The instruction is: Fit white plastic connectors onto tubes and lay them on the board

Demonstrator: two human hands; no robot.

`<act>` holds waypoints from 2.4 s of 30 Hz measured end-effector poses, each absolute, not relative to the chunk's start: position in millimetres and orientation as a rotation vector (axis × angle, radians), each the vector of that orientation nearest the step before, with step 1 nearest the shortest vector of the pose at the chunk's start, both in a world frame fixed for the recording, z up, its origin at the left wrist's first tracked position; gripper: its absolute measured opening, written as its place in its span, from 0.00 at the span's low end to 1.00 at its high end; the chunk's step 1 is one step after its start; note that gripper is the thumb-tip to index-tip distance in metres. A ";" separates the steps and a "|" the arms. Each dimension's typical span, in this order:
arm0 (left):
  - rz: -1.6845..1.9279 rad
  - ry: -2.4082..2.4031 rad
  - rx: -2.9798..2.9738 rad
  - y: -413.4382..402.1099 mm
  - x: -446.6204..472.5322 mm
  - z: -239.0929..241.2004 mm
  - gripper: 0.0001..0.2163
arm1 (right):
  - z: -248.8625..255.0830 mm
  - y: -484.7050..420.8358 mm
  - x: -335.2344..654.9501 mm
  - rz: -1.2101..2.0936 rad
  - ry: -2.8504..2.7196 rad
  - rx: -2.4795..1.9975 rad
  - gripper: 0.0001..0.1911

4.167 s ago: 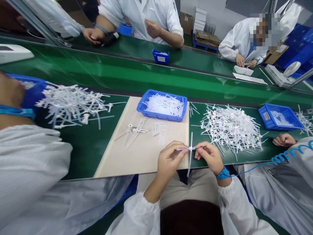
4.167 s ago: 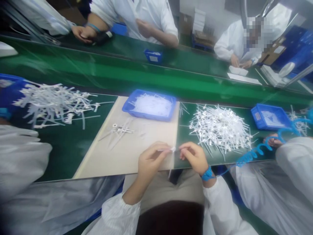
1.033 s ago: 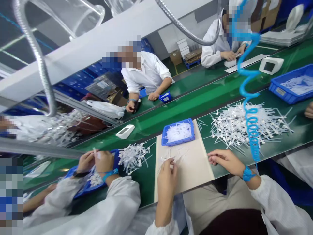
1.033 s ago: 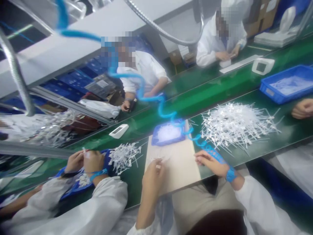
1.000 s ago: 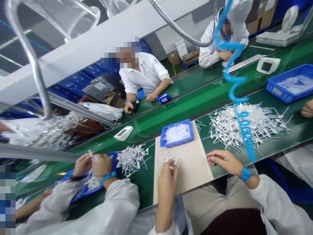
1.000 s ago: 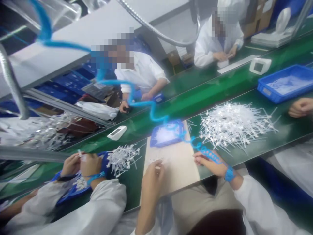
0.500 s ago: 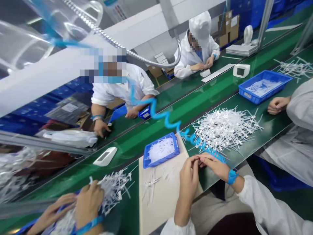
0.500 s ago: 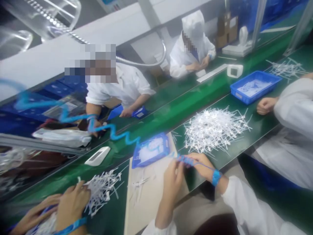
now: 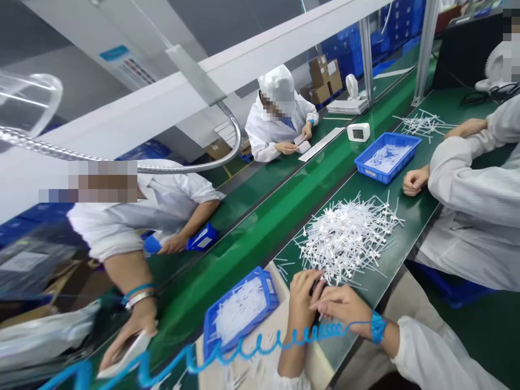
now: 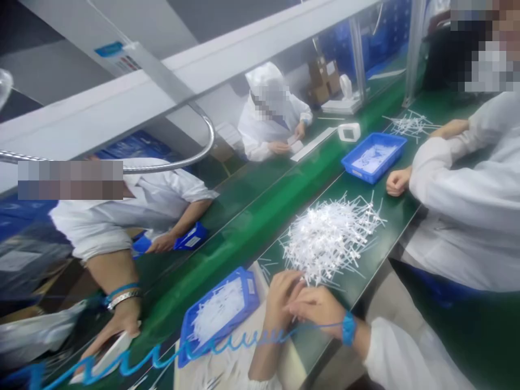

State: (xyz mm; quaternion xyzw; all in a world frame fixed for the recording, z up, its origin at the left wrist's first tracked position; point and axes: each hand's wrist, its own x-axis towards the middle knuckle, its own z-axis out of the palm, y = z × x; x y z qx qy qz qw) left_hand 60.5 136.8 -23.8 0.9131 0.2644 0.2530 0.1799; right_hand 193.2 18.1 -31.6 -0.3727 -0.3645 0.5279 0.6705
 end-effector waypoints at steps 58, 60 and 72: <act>0.657 0.494 2.399 116.6 31.9 -9.1 0.07 | 0.5 -3.1 235.5 0.776 -1.608 -1.672 0.09; 0.665 0.495 2.395 116.5 32.1 -10.3 0.07 | 0.9 -3.5 234.6 0.747 -1.613 -1.680 0.07; 0.712 0.480 2.359 117.1 33.9 -14.4 0.06 | 6.8 -0.7 238.6 0.638 -1.755 -1.686 0.04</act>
